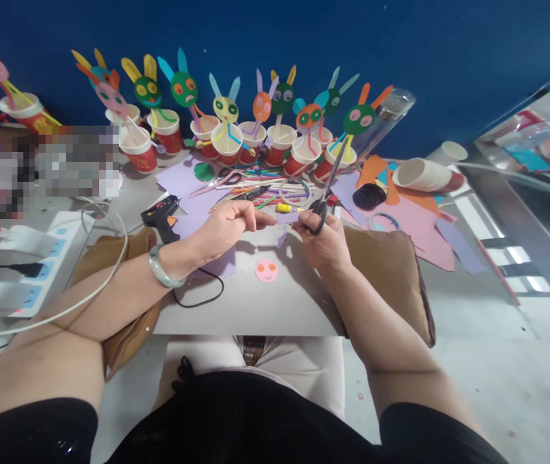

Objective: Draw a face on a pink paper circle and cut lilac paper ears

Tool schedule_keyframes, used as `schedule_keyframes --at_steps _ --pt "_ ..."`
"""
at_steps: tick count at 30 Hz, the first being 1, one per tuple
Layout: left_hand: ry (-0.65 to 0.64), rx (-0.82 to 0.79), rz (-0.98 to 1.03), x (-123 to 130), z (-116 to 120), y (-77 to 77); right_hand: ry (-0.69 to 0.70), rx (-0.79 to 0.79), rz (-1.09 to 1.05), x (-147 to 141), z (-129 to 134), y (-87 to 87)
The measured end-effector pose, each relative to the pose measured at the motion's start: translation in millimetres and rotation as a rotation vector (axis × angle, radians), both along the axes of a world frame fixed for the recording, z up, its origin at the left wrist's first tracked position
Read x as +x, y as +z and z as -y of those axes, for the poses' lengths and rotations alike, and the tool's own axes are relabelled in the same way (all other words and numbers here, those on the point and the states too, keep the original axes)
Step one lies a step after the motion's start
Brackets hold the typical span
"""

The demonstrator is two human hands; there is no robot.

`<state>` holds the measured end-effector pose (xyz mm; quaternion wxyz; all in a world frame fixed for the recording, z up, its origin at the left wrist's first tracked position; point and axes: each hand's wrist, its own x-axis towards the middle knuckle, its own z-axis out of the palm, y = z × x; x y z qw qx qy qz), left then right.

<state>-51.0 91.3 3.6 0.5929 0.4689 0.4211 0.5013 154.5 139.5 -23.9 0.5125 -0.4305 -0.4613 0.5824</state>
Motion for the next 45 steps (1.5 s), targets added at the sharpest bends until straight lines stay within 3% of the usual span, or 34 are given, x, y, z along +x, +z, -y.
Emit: schedule_keyframes --at_steps 30,45 --pt "0.054 0.001 0.044 0.5 0.2 3.2 -0.01 -0.037 -0.026 -2.5 1.1 0.7" --pt "0.077 -0.006 -0.1 2.0 -1.8 2.6 0.009 -0.057 -0.063 -4.1 3.3 3.7"
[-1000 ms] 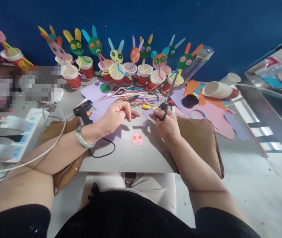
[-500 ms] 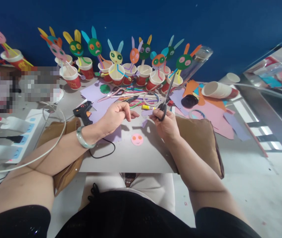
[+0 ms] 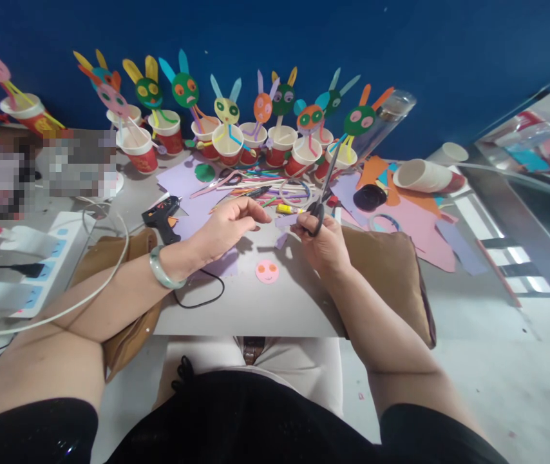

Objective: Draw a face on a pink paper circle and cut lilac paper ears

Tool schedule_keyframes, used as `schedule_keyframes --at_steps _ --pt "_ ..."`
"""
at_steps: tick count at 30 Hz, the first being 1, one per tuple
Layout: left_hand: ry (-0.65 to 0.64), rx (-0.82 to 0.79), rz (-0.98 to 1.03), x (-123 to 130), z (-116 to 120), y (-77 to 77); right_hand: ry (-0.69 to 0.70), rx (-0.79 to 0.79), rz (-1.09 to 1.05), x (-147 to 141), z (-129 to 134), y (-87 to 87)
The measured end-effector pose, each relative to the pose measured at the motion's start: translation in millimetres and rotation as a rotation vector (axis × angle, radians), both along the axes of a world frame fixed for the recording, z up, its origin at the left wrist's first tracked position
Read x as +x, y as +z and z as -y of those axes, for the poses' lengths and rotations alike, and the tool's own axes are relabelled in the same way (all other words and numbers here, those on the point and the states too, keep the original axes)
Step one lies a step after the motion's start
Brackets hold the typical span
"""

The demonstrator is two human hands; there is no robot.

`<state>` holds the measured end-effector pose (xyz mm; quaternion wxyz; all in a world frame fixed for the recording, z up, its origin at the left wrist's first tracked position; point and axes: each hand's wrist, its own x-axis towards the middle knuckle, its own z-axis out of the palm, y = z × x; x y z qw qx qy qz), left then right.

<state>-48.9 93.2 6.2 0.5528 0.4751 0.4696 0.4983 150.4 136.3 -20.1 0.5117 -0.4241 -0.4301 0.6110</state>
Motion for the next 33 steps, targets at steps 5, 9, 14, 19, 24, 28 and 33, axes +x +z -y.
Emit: schedule_keyframes --at_steps 5,9,14,19,24,28,33 --pt "-0.01 -0.009 -0.016 -1.2 1.0 1.0 0.001 -0.007 0.021 -0.6 -0.5 -1.9" --pt "-0.014 -0.012 -0.014 -1.2 1.5 2.6 -0.014 -0.016 0.019 -0.8 -0.9 -3.5" --pt "-0.017 -0.012 -0.021 -1.4 1.2 2.3 -0.019 -0.011 0.023 -0.1 -1.4 -4.5" --pt "-0.023 -0.017 -0.046 -1.7 1.5 2.1 -0.017 -0.016 0.013 0.4 -0.7 -3.6" --pt "-0.02 -0.025 -0.05 -1.9 1.9 2.7 -0.007 -0.01 0.03 0.8 -0.7 -4.7" --pt "-0.02 -0.021 -0.033 -2.3 1.3 2.1 0.005 0.002 0.031 0.7 -1.1 -6.8" --pt "-0.019 -0.025 -0.021 -2.3 1.0 1.4 -0.005 -0.008 0.032 0.6 -0.9 -6.5"
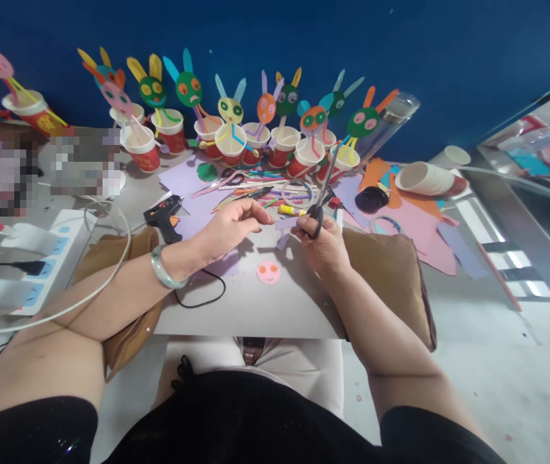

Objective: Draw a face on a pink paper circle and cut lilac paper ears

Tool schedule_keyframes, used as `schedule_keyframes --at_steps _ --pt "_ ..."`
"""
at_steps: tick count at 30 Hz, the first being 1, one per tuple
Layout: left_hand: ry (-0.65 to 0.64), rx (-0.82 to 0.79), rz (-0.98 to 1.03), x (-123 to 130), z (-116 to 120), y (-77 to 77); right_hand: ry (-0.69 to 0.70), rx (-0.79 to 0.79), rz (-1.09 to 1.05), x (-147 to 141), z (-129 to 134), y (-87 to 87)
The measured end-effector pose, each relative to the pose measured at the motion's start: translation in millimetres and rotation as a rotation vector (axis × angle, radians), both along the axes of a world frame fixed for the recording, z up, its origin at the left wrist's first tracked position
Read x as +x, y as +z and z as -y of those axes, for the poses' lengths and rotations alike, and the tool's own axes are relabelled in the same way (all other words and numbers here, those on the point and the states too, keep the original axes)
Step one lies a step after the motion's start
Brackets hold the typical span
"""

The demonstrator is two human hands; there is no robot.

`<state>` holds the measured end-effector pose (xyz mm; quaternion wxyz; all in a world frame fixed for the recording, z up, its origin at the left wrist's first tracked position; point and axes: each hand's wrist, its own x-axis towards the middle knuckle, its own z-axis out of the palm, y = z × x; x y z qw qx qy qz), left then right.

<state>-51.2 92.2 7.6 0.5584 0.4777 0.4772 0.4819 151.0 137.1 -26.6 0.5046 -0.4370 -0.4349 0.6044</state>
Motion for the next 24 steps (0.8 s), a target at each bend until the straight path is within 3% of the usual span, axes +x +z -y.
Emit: schedule_keyframes --at_steps 24 --pt "-0.06 0.049 0.146 0.0 -1.1 -7.0 0.003 0.017 -0.016 0.3 -0.8 -1.6"
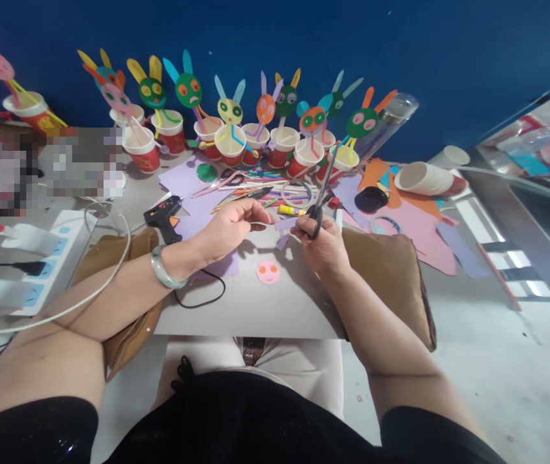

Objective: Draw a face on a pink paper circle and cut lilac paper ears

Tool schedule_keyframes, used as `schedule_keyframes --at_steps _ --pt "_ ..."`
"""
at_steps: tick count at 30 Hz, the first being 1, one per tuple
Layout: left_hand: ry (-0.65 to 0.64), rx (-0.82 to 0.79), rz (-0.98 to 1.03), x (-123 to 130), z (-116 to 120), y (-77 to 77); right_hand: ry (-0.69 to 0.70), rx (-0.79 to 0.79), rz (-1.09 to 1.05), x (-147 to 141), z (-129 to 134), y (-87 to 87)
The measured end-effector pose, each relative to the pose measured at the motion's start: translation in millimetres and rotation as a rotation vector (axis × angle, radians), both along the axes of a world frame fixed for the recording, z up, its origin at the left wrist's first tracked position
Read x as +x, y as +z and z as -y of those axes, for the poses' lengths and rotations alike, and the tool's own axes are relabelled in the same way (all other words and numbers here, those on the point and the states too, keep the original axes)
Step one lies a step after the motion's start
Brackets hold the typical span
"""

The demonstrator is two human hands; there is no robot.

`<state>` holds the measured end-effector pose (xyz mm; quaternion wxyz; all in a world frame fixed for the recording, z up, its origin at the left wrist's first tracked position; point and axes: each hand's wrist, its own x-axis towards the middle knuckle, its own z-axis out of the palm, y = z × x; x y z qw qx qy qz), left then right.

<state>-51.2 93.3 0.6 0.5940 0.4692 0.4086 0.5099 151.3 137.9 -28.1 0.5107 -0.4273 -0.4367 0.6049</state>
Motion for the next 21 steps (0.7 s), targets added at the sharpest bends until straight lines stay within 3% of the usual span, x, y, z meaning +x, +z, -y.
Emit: schedule_keyframes --at_steps 21 --pt "0.048 0.056 -0.037 -0.5 1.4 0.6 -0.01 -0.001 0.015 -0.3 0.1 0.0"
